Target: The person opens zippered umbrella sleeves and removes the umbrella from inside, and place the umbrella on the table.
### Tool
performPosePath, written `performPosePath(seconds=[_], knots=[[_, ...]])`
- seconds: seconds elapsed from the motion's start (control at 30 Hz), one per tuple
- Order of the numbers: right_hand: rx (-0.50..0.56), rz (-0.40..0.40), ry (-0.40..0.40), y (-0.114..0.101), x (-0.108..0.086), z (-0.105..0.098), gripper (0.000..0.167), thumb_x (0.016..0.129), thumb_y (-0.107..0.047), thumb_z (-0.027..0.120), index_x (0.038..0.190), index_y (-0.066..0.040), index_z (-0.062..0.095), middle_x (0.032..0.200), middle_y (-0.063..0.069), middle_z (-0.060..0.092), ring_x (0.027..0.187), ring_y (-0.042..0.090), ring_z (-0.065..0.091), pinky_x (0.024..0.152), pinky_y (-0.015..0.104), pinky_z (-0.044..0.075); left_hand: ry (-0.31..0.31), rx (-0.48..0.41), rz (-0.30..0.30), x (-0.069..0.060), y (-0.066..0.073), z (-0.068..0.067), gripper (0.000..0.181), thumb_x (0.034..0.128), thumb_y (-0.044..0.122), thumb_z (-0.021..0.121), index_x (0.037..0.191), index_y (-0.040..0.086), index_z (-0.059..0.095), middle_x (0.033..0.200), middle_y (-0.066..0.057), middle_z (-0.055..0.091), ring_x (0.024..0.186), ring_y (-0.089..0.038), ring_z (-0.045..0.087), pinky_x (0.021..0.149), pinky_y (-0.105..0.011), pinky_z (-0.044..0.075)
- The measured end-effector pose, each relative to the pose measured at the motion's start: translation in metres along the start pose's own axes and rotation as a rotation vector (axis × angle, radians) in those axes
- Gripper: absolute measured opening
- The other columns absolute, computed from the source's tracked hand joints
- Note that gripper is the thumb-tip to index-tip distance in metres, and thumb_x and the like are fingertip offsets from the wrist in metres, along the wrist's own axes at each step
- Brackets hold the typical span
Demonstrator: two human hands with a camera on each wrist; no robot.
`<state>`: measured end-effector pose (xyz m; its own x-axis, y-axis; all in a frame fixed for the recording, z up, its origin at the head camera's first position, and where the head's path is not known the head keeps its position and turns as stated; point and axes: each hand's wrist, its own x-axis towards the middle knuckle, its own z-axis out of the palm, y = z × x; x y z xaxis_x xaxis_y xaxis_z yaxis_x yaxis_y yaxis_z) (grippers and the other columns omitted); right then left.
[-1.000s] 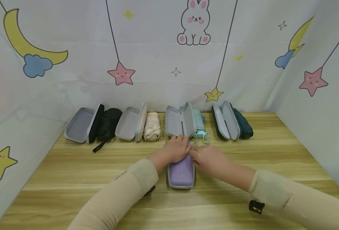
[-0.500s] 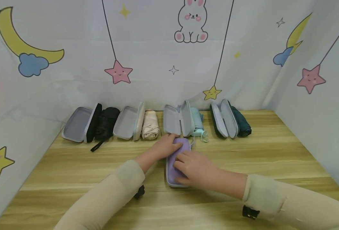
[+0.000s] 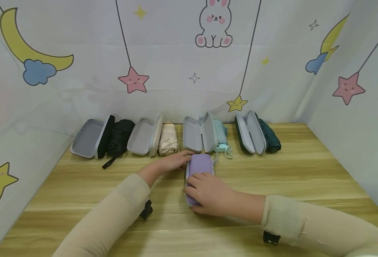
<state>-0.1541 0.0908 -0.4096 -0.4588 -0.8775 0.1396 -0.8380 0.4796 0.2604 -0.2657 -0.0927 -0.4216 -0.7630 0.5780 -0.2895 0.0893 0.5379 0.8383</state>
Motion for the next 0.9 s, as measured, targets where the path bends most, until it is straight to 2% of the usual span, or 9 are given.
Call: performPosePath(seconds=[0.13, 0.3, 0.5, 0.6, 0.67, 0.77, 0.83, 0.9], knots=[[0.032, -0.006, 0.042, 0.001, -0.004, -0.002, 0.046, 0.083, -0.045, 0.074, 0.116, -0.013, 0.064, 0.119, 0.005, 0.059, 0.111, 0.022, 0.054, 0.090, 0.037, 0.046, -0.009, -0.066, -0.018, 0.001, 0.000, -0.001, 0.048, 0.1046, 0.021, 0.030, 0.151, 0.007, 0.032, 0.135, -0.015, 0.049, 0.113, -0.026, 0.052, 0.098, -0.043, 0.041], [0.078, -0.043, 0.129, 0.003, -0.013, -0.009, 0.044, 0.083, -0.033, 0.076, 0.119, -0.010, 0.064, 0.121, 0.008, 0.059, 0.115, 0.023, 0.053, 0.098, 0.036, 0.043, -0.011, -0.052, 0.008, 0.000, -0.003, -0.004, 0.048, 0.1029, 0.012, 0.033, 0.151, 0.006, 0.032, 0.131, -0.017, 0.051, 0.109, -0.025, 0.053, 0.096, -0.041, 0.042], [0.087, -0.189, 0.317, 0.008, -0.024, -0.011, 0.043, 0.074, -0.012, 0.078, 0.114, -0.004, 0.063, 0.115, 0.010, 0.062, 0.114, 0.025, 0.055, 0.102, 0.035, 0.042, -0.055, -0.053, 0.049, 0.001, -0.011, -0.007, 0.055, 0.0973, 0.005, 0.046, 0.151, 0.006, 0.031, 0.127, -0.017, 0.048, 0.096, -0.022, 0.051, 0.080, -0.034, 0.045], [0.076, -0.246, 0.374, 0.009, -0.028, -0.010, 0.033, 0.077, -0.006, 0.073, 0.110, -0.004, 0.064, 0.109, 0.010, 0.064, 0.109, 0.025, 0.059, 0.097, 0.034, 0.046, -0.059, -0.037, 0.052, 0.001, -0.012, -0.007, 0.058, 0.0964, 0.005, 0.047, 0.151, 0.005, 0.030, 0.126, -0.017, 0.048, 0.091, -0.021, 0.050, 0.074, -0.031, 0.043], [0.071, -0.258, 0.382, 0.010, -0.031, -0.009, 0.020, 0.087, -0.004, 0.062, 0.106, -0.004, 0.066, 0.106, 0.008, 0.065, 0.104, 0.023, 0.060, 0.093, 0.033, 0.048, -0.050, -0.017, 0.055, 0.001, -0.011, -0.006, 0.058, 0.0956, 0.005, 0.048, 0.151, 0.003, 0.030, 0.126, -0.017, 0.049, 0.091, -0.019, 0.051, 0.073, -0.029, 0.043], [0.057, -0.232, 0.352, 0.010, -0.037, -0.007, 0.023, 0.094, -0.005, 0.047, 0.104, -0.005, 0.068, 0.101, 0.006, 0.066, 0.098, 0.020, 0.061, 0.089, 0.032, 0.049, -0.025, 0.005, 0.049, 0.003, -0.009, -0.003, 0.057, 0.0952, 0.005, 0.049, 0.149, 0.001, 0.032, 0.123, -0.017, 0.053, 0.085, -0.018, 0.051, 0.070, -0.028, 0.043], [0.037, -0.192, 0.320, 0.010, -0.041, -0.006, 0.023, 0.092, -0.007, 0.048, 0.103, -0.005, 0.068, 0.099, 0.006, 0.066, 0.096, 0.020, 0.061, 0.087, 0.033, 0.050, 0.000, 0.028, 0.040, 0.003, -0.007, -0.001, 0.056, 0.0949, 0.005, 0.051, 0.148, -0.001, 0.034, 0.118, -0.017, 0.056, 0.080, -0.017, 0.052, 0.067, -0.027, 0.043], [0.023, -0.128, 0.283, 0.009, -0.044, -0.005, 0.020, 0.087, -0.010, 0.058, 0.103, -0.005, 0.068, 0.097, 0.005, 0.065, 0.093, 0.020, 0.061, 0.086, 0.033, 0.050, 0.031, 0.052, 0.018, 0.002, -0.005, 0.001, 0.056, 0.0943, 0.006, 0.052, 0.147, -0.002, 0.035, 0.114, -0.016, 0.058, 0.075, -0.017, 0.053, 0.064, -0.027, 0.044]])
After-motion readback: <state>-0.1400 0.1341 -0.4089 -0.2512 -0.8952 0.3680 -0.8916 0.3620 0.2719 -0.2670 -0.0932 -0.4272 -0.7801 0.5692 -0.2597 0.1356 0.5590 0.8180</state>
